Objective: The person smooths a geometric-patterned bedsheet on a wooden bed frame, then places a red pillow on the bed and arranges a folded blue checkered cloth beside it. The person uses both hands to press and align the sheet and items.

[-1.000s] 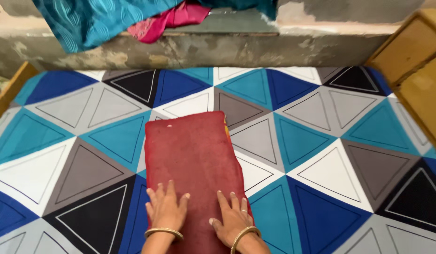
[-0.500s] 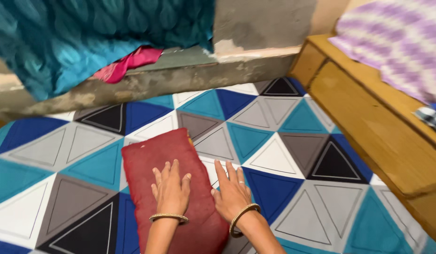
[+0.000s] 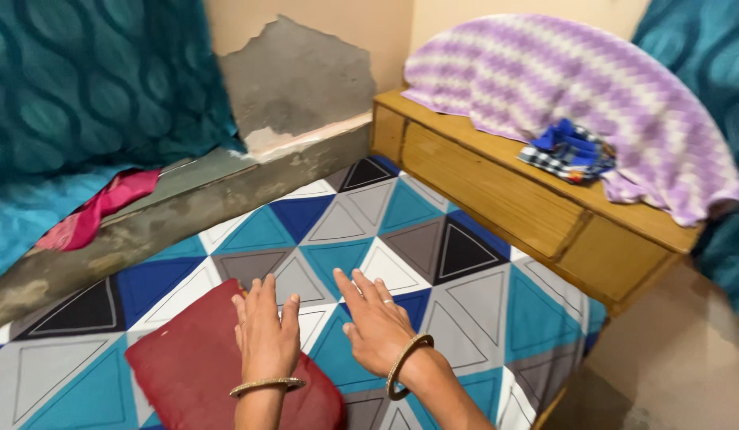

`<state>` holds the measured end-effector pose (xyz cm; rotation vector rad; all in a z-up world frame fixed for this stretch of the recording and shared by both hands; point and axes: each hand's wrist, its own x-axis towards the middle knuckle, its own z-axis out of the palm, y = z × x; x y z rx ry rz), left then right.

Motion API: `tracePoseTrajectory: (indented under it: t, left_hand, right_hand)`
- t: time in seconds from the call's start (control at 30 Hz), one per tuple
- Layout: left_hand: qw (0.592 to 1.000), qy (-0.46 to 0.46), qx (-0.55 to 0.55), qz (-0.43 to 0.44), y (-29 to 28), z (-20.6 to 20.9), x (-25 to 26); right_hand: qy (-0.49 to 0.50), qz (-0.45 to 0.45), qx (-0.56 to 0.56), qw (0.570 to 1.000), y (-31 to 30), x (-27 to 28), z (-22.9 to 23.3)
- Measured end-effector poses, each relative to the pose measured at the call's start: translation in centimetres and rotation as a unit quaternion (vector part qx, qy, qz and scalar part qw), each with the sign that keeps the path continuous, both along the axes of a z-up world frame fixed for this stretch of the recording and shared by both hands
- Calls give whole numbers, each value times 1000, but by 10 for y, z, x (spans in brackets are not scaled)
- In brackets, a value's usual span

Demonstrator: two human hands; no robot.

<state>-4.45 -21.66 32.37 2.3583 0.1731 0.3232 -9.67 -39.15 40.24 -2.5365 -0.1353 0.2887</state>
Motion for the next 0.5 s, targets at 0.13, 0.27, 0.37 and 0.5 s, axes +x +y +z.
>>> tracePoseTrajectory:
  t: [0.13,0.27,0.37,0.5]
  left_hand:
    - [999,8,9,-38,-37,14,-3]
    - [998,-15,2,-59,-80,24,-5]
    - [997,-23,-1,-70,-119,31,-6]
    - [996,-27,0,-82,-176,41,-5]
  right_hand:
    - [-16,-7,-1,1000,-29,-12,11]
    - [-61,-19,-41,997,-69,-11,16]
    - [-89,-38,-45,994,-106,-14,19]
    - [-106,-59,-46,992,-161,-18,24]
